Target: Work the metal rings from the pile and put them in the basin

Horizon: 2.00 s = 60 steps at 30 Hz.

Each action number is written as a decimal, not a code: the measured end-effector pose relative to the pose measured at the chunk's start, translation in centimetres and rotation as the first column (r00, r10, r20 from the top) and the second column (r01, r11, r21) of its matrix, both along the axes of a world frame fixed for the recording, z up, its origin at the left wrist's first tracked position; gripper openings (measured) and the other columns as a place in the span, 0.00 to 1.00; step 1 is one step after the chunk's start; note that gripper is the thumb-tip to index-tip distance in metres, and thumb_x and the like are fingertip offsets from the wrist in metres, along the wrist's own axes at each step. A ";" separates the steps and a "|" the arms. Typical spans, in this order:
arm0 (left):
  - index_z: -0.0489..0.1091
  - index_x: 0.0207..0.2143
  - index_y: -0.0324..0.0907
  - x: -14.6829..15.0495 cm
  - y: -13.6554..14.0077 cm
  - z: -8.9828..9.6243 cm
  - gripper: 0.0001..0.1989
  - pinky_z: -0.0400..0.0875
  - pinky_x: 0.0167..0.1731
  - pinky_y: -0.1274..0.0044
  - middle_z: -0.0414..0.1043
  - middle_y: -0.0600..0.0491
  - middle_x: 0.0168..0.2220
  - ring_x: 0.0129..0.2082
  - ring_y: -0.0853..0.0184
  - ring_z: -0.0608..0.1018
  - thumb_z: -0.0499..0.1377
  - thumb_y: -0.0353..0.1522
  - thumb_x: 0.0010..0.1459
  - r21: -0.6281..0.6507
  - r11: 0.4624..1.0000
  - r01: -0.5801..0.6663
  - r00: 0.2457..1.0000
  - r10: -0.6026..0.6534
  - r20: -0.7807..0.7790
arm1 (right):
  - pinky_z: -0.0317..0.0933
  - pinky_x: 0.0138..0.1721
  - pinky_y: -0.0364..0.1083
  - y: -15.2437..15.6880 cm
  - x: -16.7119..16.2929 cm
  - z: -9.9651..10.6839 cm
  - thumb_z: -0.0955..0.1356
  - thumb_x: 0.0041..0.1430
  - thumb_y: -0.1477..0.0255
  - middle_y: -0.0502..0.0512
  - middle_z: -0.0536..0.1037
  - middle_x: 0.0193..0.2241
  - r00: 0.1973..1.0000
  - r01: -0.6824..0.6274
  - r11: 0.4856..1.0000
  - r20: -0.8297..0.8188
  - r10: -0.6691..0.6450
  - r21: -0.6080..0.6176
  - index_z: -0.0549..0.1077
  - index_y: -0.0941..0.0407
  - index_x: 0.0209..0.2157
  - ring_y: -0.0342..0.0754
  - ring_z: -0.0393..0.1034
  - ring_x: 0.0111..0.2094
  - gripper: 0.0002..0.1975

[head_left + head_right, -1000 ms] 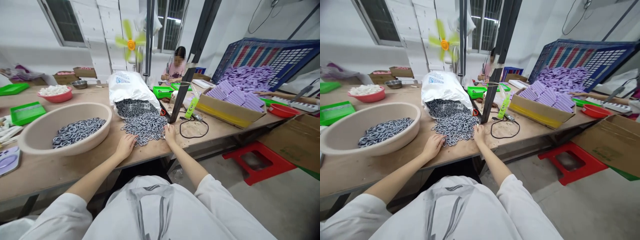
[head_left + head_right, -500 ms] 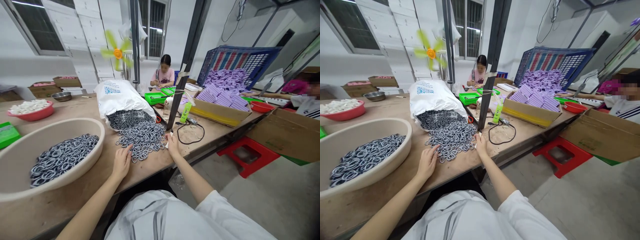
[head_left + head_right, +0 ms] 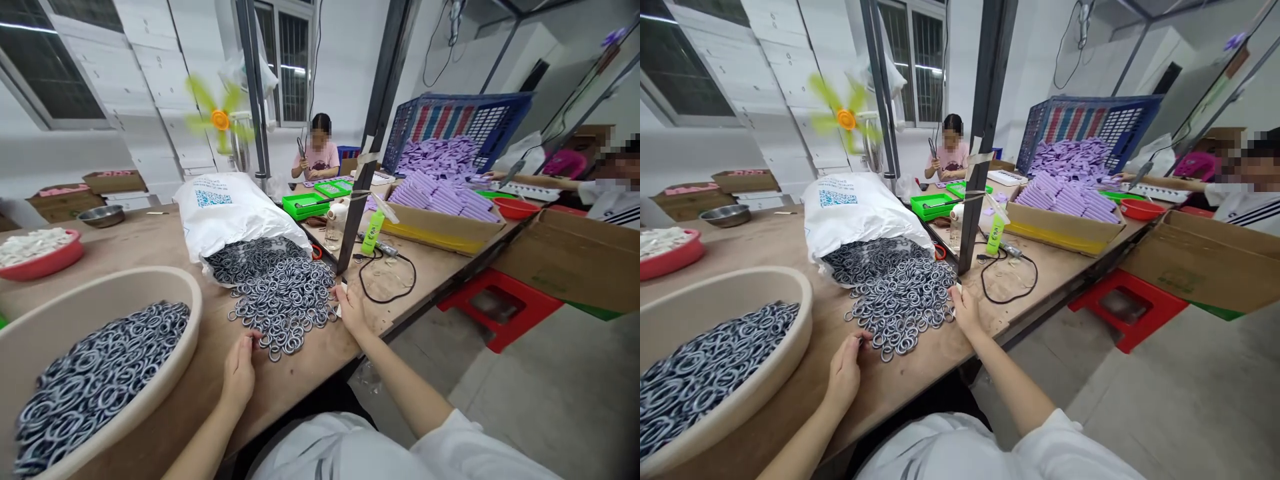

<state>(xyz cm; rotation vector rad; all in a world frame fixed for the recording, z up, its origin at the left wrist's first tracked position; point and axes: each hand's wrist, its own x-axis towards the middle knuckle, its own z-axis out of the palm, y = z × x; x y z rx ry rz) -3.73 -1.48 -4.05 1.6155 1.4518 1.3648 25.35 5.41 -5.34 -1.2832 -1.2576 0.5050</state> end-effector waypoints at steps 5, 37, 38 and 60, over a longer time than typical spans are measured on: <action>0.72 0.42 0.43 0.3 0.1 0.6 0.19 0.69 0.45 0.68 0.74 0.48 0.40 0.40 0.60 0.75 0.51 0.45 0.63 -0.034 0.999 -0.016 0.998 0.014 -0.060 | 0.63 0.39 0.47 -0.5 0.1 0.1 0.60 0.66 0.53 0.56 0.79 0.32 0.999 -0.012 1.000 0.046 0.012 -0.005 0.77 0.56 0.36 0.50 0.72 0.35 0.23; 0.78 0.39 0.44 1.4 -1.8 2.1 0.16 0.72 0.41 0.70 0.80 0.48 0.35 0.38 0.59 0.79 0.54 0.43 0.62 0.015 0.976 0.216 0.952 -0.207 -0.225 | 0.65 0.38 0.47 -6.7 -5.6 4.7 0.68 0.63 0.64 0.54 0.77 0.33 0.893 -0.399 0.915 0.253 0.372 0.062 0.79 0.52 0.41 0.48 0.71 0.35 0.10; 0.78 0.37 0.44 1.8 -2.2 2.3 0.16 0.72 0.41 0.70 0.80 0.48 0.35 0.38 0.59 0.79 0.54 0.43 0.61 -0.003 0.974 0.228 0.952 -0.223 -0.209 | 0.65 0.39 0.47 -7.4 -6.5 5.0 0.69 0.62 0.64 0.54 0.77 0.34 0.850 -0.477 0.877 0.278 0.447 0.050 0.79 0.52 0.42 0.48 0.72 0.36 0.10; 0.71 0.32 0.40 5.2 -5.5 3.2 0.19 0.70 0.35 0.75 0.73 0.51 0.31 0.31 0.67 0.73 0.60 0.48 0.57 -0.176 0.976 0.126 0.841 -0.011 0.541 | 0.62 0.32 0.43 -9.2 -10.0 7.0 0.77 0.45 0.60 0.45 0.70 0.25 0.627 -0.767 0.624 -0.390 0.675 -0.153 0.71 0.54 0.29 0.41 0.63 0.26 0.16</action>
